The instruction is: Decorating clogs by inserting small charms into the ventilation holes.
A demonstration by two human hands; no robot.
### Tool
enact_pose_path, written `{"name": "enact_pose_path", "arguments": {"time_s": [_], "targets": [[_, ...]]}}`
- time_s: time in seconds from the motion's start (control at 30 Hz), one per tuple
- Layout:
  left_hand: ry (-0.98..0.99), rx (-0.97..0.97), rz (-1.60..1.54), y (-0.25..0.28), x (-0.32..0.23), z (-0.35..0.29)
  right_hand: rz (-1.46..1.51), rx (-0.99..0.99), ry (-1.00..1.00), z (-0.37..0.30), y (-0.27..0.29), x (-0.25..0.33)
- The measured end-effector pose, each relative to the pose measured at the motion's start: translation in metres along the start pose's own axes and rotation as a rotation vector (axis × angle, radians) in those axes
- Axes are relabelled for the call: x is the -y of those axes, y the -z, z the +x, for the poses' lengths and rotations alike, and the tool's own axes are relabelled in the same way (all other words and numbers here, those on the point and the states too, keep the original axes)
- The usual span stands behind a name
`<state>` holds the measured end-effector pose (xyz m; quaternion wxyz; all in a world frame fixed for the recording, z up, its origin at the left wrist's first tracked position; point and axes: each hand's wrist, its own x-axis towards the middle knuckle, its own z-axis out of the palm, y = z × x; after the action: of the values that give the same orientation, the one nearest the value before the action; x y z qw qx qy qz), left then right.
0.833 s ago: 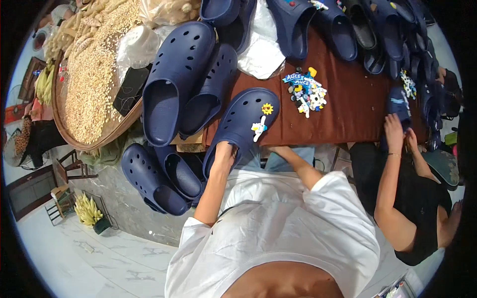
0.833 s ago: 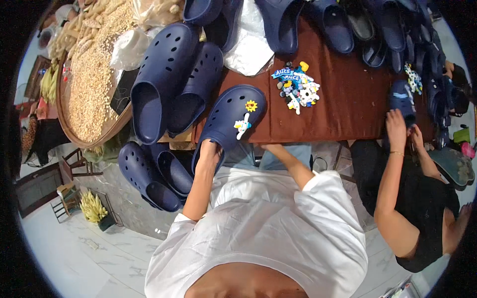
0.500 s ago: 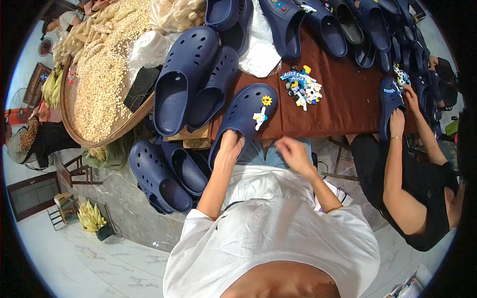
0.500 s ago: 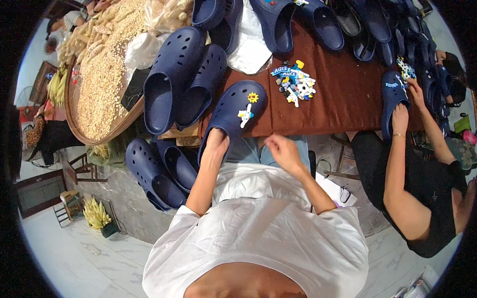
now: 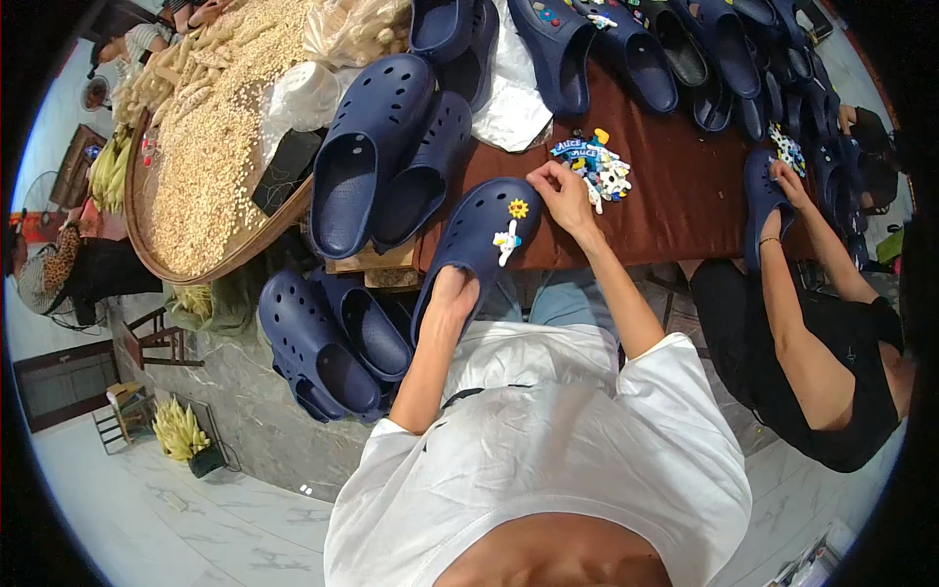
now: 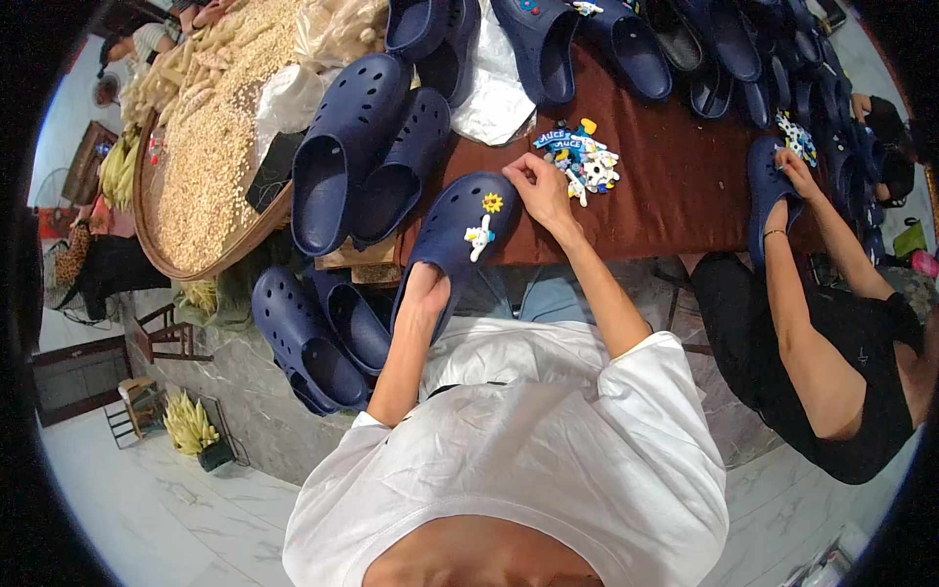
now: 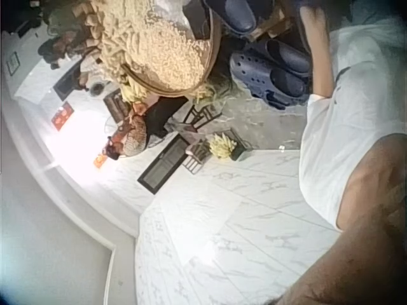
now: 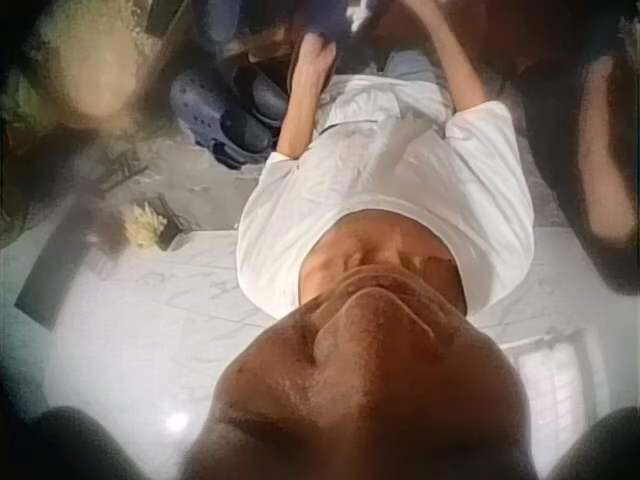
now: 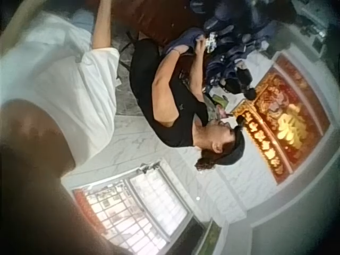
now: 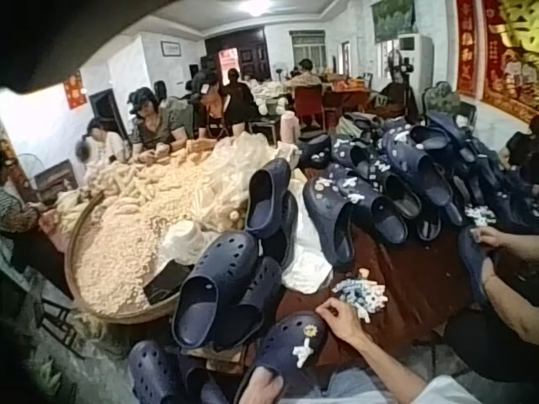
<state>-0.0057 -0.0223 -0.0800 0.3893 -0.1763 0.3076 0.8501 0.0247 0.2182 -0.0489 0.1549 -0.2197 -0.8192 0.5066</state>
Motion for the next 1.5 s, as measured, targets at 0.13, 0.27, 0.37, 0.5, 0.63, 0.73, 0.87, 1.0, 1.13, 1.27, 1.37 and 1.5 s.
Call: {"name": "enact_pose_path", "arguments": {"time_s": [0.13,0.27,0.37,0.5,0.63,0.73,0.87,1.0,1.13,1.27,1.37,1.5], "targets": [[0.024,-0.04,0.018,0.001,-0.001,-0.011,-0.196,-0.038,0.093,-0.006,-0.008,-0.021],[-0.105,0.005,0.279,0.019,0.006,0.003,-0.203,-0.063,0.178,-0.023,-0.003,-0.005],[-0.233,0.056,0.549,0.031,0.012,0.013,-0.34,-0.13,0.205,-0.033,0.014,-0.006],[-0.413,0.113,0.913,0.026,0.026,0.053,-0.435,-0.247,0.19,-0.03,0.031,-0.011],[-0.581,0.173,1.277,0.05,0.042,0.056,-0.585,-0.293,0.172,-0.017,0.041,-0.015],[-0.295,0.225,1.557,0.074,0.036,0.067,-0.612,-0.265,0.153,-0.005,0.034,-0.016],[-0.38,0.332,1.423,0.034,0.03,0.049,-0.617,-0.288,0.117,-0.005,0.044,-0.021],[-0.392,0.315,1.444,0.043,0.027,0.04,-0.597,-0.319,0.217,-0.01,0.04,-0.012],[-0.404,0.332,1.469,0.035,0.026,0.04,-0.325,-0.313,0.278,-0.016,0.035,0.014],[-0.418,0.341,1.497,0.031,0.022,0.037,-0.139,-0.187,0.359,-0.032,0.02,0.054],[-0.432,0.345,1.517,0.022,0.019,0.047,-0.261,-0.132,0.593,-0.036,0.01,0.058],[-0.45,0.361,1.545,0.026,0.012,0.033,-0.322,-0.022,0.608,-0.042,0.012,0.051]]}}
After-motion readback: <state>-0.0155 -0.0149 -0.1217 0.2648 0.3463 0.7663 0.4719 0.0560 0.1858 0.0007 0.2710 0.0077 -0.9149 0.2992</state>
